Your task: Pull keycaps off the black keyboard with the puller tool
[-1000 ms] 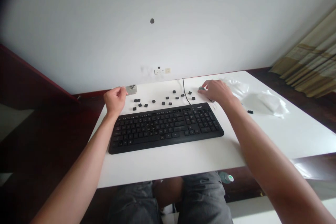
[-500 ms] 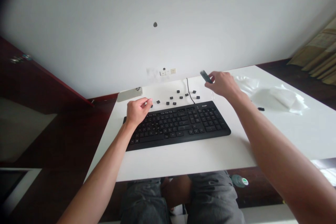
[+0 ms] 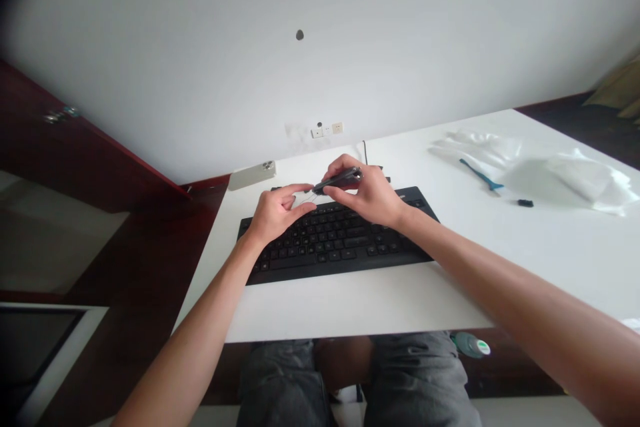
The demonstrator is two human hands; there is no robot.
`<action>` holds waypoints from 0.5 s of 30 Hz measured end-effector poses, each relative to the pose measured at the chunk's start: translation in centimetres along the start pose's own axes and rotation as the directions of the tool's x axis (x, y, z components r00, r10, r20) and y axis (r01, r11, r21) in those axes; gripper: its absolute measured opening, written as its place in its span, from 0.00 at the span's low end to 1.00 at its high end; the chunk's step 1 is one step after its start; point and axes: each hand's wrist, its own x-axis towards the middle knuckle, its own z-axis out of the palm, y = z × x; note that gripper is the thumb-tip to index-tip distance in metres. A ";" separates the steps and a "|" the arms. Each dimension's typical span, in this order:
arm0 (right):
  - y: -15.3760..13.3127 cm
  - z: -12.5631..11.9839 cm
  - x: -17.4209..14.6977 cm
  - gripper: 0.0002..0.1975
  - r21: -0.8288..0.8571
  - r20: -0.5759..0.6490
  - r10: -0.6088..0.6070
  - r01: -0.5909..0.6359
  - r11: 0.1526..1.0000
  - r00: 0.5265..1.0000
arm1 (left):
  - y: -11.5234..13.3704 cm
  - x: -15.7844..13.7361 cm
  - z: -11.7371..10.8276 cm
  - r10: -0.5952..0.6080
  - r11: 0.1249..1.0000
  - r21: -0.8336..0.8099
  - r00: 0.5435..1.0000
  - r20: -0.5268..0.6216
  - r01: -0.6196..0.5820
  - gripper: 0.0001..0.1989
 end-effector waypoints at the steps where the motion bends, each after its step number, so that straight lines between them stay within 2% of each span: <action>1: 0.0 0.3 -0.1 0.17 0.058 0.017 0.011 -0.012 0.998 1.000 | -0.1 0.1 0.0 0.000 1.000 0.013 1.000 -0.003 0.000 0.21; 3: 0.2 0.5 -0.1 0.18 0.170 0.035 0.038 -0.044 0.984 0.999 | -0.1 0.2 0.0 -0.001 0.999 0.034 1.000 -0.008 0.001 0.18; 6: 0.7 0.4 0.0 0.18 0.249 0.040 0.086 -0.093 0.964 0.996 | 0.0 0.3 -0.2 -0.011 1.000 0.020 1.000 -0.006 0.011 0.19; 9: 1.2 0.2 0.2 0.20 0.168 0.115 0.102 -0.120 0.978 0.988 | 0.0 0.3 -0.3 -0.019 1.000 -0.005 1.000 -0.001 0.019 0.20; 12: 1.5 0.5 0.1 0.17 0.040 0.196 0.071 -0.080 0.996 0.978 | -0.2 0.2 -0.1 -0.017 0.999 -0.027 0.999 0.030 0.018 0.20; 15: 1.7 0.9 -0.1 0.15 0.088 0.231 0.050 -0.072 0.994 0.972 | -0.6 0.2 -0.4 -0.016 1.000 -0.022 0.999 0.037 0.017 0.20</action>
